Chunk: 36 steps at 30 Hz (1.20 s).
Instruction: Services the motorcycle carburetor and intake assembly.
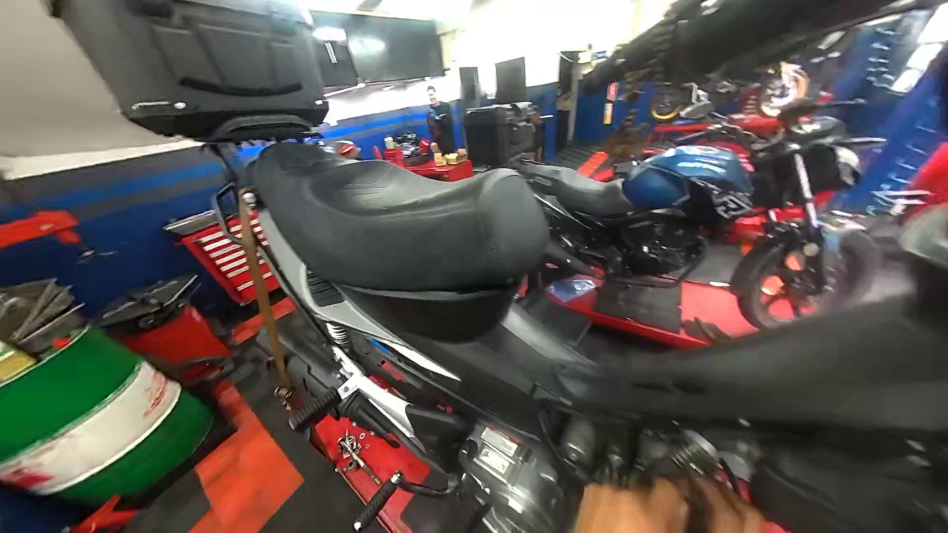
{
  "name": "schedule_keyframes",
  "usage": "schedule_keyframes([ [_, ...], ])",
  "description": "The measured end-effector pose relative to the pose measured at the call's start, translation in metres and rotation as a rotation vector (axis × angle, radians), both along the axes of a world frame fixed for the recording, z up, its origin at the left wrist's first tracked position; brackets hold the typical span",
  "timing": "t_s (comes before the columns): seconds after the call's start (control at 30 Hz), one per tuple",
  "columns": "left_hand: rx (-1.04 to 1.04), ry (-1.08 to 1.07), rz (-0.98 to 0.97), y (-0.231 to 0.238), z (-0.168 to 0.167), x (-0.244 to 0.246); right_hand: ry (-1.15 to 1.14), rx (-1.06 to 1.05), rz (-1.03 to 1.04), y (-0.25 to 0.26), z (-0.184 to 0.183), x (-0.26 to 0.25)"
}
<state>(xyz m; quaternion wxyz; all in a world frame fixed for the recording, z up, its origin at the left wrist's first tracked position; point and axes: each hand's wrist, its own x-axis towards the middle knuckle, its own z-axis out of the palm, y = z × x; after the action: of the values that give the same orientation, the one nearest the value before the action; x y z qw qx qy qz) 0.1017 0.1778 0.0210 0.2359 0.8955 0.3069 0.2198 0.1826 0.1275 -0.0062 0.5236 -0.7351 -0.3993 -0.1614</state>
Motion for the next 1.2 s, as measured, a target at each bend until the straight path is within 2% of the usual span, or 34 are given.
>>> schedule_keyframes([
  [0.07, 0.051, -0.002, 0.003, -0.002, 0.003, -0.001, -0.044, 0.1, -0.09, 0.007, -0.022, 0.003],
  [0.13, 0.174, -0.115, -0.054, -0.001, -0.01, -0.005, -0.038, 0.19, -0.1, 0.014, -0.046, 0.01],
  [0.23, 0.284, -0.48, -0.238, -0.003, -0.028, -0.023, -0.003, 0.173, -0.067, 0.013, -0.046, 0.014],
  [0.3, 0.275, -0.583, -0.218, -0.001, -0.017, -0.035, 0.001, 0.119, -0.068, 0.012, -0.044, 0.014],
  [0.4, 0.32, -0.598, -0.098, 0.033, 0.015, -0.044, 0.086, 0.084, -0.046, 0.011, -0.043, 0.012],
  [0.53, 0.45, -0.479, -0.018, 0.115, 0.054, -0.036, 0.129, 0.204, -0.055, 0.011, -0.041, 0.012],
  [0.7, 0.502, -0.395, 0.063, 0.178, 0.048, -0.024, 0.172, 0.269, 0.035, 0.012, -0.047, 0.013],
  [0.93, 0.424, -0.42, 0.092, 0.183, 0.038, -0.015, 0.27, 0.161, 0.119, -0.002, -0.031, 0.022],
  [1.03, 0.416, -0.422, 0.08, 0.187, 0.035, -0.015, 0.095, 0.277, -0.018, 0.017, -0.05, 0.016],
  [1.2, 0.44, -0.381, 0.089, 0.185, 0.034, -0.015, 0.036, 0.336, 0.009, 0.02, -0.057, 0.018],
])
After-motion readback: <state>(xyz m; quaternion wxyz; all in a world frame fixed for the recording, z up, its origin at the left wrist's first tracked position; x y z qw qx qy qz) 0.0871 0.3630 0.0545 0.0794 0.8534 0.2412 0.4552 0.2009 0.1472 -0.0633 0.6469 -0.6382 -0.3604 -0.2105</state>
